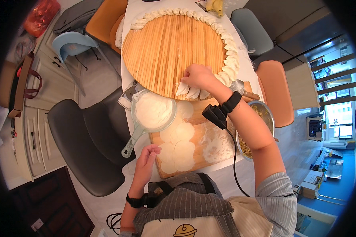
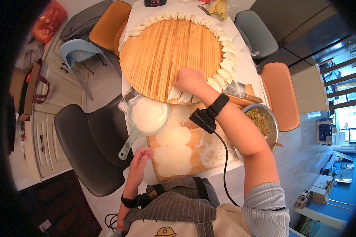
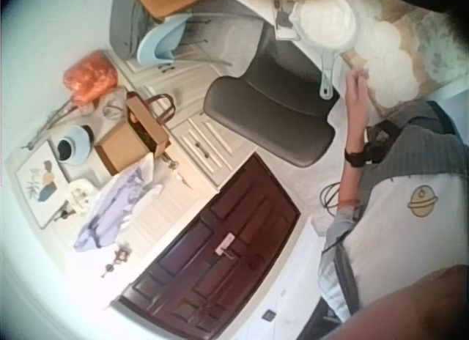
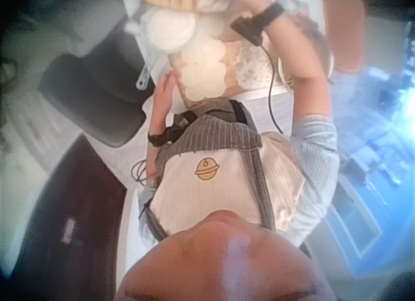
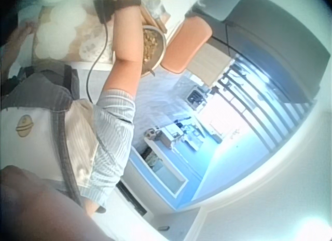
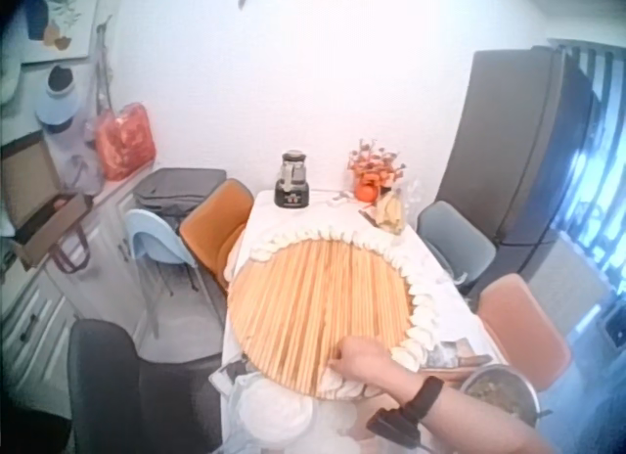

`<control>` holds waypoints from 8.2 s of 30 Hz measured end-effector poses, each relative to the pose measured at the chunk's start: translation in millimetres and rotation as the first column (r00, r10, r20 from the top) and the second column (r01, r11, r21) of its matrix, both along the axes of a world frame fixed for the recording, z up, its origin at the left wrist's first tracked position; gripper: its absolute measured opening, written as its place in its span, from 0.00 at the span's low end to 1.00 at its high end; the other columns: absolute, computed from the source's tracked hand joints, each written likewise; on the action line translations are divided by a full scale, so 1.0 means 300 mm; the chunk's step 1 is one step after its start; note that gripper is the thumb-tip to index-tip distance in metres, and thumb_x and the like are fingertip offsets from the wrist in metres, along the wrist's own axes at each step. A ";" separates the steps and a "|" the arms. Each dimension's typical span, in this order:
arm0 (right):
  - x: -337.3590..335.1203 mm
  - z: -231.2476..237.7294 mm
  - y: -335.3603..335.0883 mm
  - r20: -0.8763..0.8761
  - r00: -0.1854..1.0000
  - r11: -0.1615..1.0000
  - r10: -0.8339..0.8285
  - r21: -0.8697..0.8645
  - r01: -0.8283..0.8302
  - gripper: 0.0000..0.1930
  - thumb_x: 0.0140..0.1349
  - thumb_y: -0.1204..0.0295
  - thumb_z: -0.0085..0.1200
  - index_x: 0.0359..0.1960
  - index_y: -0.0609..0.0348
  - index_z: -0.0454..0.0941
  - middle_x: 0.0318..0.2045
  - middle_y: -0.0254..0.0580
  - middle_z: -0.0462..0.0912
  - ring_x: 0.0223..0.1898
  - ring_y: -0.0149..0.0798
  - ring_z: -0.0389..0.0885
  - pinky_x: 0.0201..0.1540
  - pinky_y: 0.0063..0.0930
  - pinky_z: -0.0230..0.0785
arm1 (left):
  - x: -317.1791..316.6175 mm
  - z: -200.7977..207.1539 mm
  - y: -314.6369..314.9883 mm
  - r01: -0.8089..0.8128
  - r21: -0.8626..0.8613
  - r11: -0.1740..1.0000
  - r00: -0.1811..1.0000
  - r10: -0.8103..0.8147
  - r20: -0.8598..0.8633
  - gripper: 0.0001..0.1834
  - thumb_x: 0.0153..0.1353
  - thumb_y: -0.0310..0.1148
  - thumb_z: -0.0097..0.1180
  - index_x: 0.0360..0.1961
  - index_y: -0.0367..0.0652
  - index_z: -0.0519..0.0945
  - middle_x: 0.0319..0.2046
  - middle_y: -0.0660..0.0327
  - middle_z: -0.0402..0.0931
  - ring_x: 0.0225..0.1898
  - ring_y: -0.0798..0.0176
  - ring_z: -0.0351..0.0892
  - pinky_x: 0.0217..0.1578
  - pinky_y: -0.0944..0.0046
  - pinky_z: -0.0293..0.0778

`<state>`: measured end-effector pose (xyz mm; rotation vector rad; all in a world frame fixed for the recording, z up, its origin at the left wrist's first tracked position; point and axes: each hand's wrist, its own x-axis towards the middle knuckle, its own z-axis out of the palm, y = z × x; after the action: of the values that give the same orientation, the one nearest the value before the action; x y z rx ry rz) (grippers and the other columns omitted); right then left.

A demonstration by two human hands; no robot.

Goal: The person prepares dumplings by using a spoon to place a meat and vegetable mixture onto dough wrappers, pinching the edges closed by hand, and arranging them on a large circular wooden tray.

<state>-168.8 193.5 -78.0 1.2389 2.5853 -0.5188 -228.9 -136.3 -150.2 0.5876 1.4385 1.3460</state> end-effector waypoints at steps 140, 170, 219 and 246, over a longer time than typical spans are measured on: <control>1.296 -0.294 -0.436 -0.469 -0.087 0.437 -0.879 -0.866 0.244 0.16 0.68 0.67 0.38 0.37 0.70 0.73 0.27 0.46 0.80 0.23 0.29 0.75 0.26 0.20 0.69 | 0.650 0.303 0.477 0.120 0.221 0.968 0.770 -0.231 0.595 0.27 0.68 0.37 0.34 0.63 0.31 0.52 0.61 0.45 0.56 0.62 0.49 0.60 0.60 0.54 0.62; 1.259 -0.230 -0.489 -0.826 0.503 0.909 -0.254 -0.027 0.415 0.08 0.61 0.73 0.48 0.36 0.64 0.77 0.32 0.48 0.79 0.34 0.48 0.77 0.38 0.34 0.70 | 0.627 0.110 0.452 0.097 -0.058 0.994 0.836 -0.050 0.547 0.23 0.67 0.37 0.38 0.57 0.31 0.62 0.54 0.48 0.68 0.53 0.53 0.72 0.51 0.59 0.73; 1.252 -0.027 -0.554 -0.829 0.514 0.958 0.220 0.284 0.049 0.15 0.52 0.75 0.56 0.42 0.66 0.75 0.42 0.51 0.77 0.40 0.45 0.79 0.41 0.31 0.74 | 0.719 0.275 0.541 0.162 0.150 0.975 0.546 -0.215 0.809 0.24 0.68 0.36 0.29 0.58 0.28 0.58 0.57 0.48 0.63 0.59 0.52 0.63 0.61 0.55 0.59; 1.404 0.091 -0.557 -0.721 0.555 0.832 0.416 0.547 0.086 0.12 0.46 0.81 0.56 0.35 0.66 0.79 0.37 0.49 0.79 0.34 0.43 0.80 0.34 0.29 0.75 | 0.744 0.315 0.543 0.265 0.222 0.938 0.569 -0.338 0.750 0.25 0.67 0.36 0.32 0.60 0.31 0.58 0.57 0.50 0.64 0.58 0.54 0.65 0.59 0.56 0.62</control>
<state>252.5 26.4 -50.6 0.9470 3.8494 -0.4022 -5.8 26.6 -55.9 0.2107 0.5173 1.1560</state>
